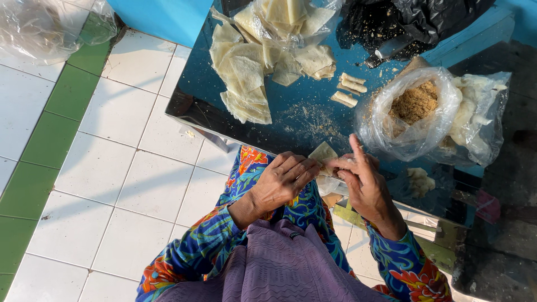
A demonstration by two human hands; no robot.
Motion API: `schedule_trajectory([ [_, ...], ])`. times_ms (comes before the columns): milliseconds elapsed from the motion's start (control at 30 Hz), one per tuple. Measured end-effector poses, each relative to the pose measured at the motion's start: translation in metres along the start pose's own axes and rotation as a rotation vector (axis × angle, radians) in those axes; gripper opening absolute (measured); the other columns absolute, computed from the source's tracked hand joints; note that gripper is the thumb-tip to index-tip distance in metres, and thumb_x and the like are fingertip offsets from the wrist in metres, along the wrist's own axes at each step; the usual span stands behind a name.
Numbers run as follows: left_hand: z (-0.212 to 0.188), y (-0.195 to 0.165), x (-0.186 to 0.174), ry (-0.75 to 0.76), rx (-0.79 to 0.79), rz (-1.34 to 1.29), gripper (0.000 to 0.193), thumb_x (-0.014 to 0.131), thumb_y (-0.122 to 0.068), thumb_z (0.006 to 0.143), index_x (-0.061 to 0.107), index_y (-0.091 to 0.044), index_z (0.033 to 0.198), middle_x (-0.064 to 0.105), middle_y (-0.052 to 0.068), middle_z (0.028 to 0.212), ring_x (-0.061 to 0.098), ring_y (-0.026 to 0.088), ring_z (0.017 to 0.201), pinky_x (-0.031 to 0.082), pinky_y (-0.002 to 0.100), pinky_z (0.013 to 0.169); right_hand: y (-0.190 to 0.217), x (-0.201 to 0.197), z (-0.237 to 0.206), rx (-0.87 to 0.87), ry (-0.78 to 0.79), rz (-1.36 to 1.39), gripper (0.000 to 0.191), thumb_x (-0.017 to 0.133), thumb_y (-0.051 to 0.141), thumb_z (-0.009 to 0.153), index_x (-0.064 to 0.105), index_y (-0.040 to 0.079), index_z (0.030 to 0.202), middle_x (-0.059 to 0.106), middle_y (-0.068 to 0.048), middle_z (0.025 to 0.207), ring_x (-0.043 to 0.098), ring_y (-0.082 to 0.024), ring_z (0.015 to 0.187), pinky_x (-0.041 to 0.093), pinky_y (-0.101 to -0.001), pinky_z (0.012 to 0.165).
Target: The person sits at a metal table and rolls thin translucent wrapper sheets by hand into tight cylindrical rolls, placing each finished roll on the table with other completed rolls. A plastic bag of crumbly brown filling sits on the table beside the wrappers.
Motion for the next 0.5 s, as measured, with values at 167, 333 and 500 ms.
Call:
schedule_trajectory([
  [167,0.001,0.0,0.001,0.009,0.002,-0.011,0.039,0.07,-0.011,0.085,0.069,-0.003,0.124,0.067,0.01,0.13,0.064,0.024,0.119,0.049,0.042,0.107,-0.022,0.007,-0.006,0.144,0.001,0.268,0.08,0.055,-0.01,0.096,0.014,0.0,0.164,0.064,-0.021,0.129,0.07,-0.022,0.106,0.058,-0.0347,0.093],
  [333,0.005,-0.002,-0.001,0.012,0.014,0.033,0.047,0.071,-0.011,0.084,0.07,-0.006,0.131,0.067,0.007,0.125,0.064,0.022,0.115,0.049,0.04,0.105,-0.026,0.01,-0.005,0.109,0.008,0.245,0.082,0.057,-0.01,0.096,0.012,0.001,0.164,0.064,-0.02,0.13,0.07,-0.021,0.105,0.059,-0.0341,0.092],
  [500,0.01,-0.005,-0.005,0.005,0.039,0.073,0.054,0.073,-0.013,0.085,0.067,-0.012,0.139,0.063,0.004,0.121,0.062,0.02,0.112,0.049,0.039,0.106,-0.026,0.011,-0.003,0.126,0.024,0.245,0.08,0.057,-0.01,0.097,0.014,0.0,0.163,0.066,-0.02,0.128,0.07,-0.022,0.105,0.06,-0.0331,0.091],
])
Point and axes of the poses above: each hand's wrist, its own z-axis towards the middle knuckle, its own x-axis out of the palm, y = z × x, the point moved 9 cm from there along z, towards the middle knuckle
